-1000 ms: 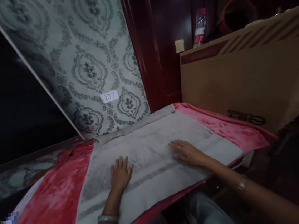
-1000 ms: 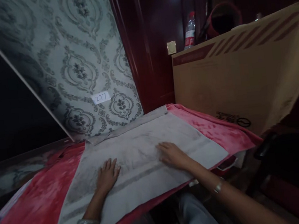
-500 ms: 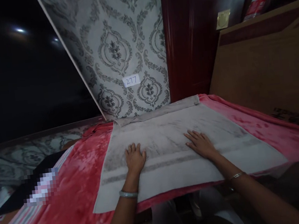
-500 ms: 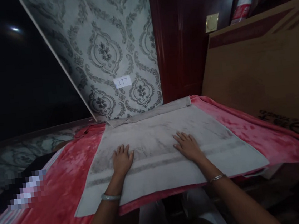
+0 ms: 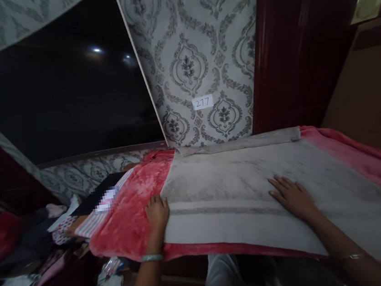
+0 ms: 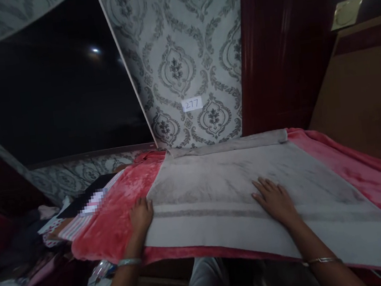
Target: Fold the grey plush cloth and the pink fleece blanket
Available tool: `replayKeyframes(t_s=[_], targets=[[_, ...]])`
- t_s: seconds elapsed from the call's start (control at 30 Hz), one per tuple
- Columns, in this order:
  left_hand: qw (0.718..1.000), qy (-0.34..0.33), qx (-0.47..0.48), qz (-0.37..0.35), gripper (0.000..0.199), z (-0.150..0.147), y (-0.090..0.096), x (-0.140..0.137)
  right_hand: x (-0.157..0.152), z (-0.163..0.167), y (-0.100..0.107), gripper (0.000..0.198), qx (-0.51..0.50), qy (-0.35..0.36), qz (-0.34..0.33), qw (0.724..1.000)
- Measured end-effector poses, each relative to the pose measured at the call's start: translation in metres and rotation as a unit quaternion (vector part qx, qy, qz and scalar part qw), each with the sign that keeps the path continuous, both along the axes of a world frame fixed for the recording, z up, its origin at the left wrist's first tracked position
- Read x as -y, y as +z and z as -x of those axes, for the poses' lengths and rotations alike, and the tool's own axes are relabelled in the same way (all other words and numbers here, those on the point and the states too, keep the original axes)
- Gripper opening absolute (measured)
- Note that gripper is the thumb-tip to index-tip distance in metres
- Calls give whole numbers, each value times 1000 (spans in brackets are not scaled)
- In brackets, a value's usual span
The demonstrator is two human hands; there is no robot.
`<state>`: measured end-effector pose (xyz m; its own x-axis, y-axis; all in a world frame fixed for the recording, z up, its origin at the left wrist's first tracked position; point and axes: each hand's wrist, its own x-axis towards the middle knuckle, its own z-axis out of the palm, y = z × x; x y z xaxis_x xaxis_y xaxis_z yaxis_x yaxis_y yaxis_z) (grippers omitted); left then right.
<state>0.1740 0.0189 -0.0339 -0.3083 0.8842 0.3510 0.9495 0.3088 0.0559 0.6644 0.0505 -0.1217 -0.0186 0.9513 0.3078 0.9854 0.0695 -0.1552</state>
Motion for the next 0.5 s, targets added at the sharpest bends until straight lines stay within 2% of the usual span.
replayKeyframes(t_s=[0.1,0.17,0.23,0.37,0.43,0.5], targets=[[999,10,22,-24,41,3,0,3,-3,-8,-3,59,-35,28,-8,999],[997,17,71,-27,42,4,-1,1,-3,-20,-6,57,-69,55,-28,996],[990,26,134,-24,42,7,-3,-3,3,-40,-9,56,-94,47,-70,992],[972,52,229,-2,43,27,-7,-19,33,-89,-11,54,-76,-103,-156,979],[964,49,260,12,44,40,-9,-30,50,-109,-7,52,-55,-172,-155,971],[959,37,281,23,43,52,-9,-40,64,-123,0,51,-38,-220,-125,967]])
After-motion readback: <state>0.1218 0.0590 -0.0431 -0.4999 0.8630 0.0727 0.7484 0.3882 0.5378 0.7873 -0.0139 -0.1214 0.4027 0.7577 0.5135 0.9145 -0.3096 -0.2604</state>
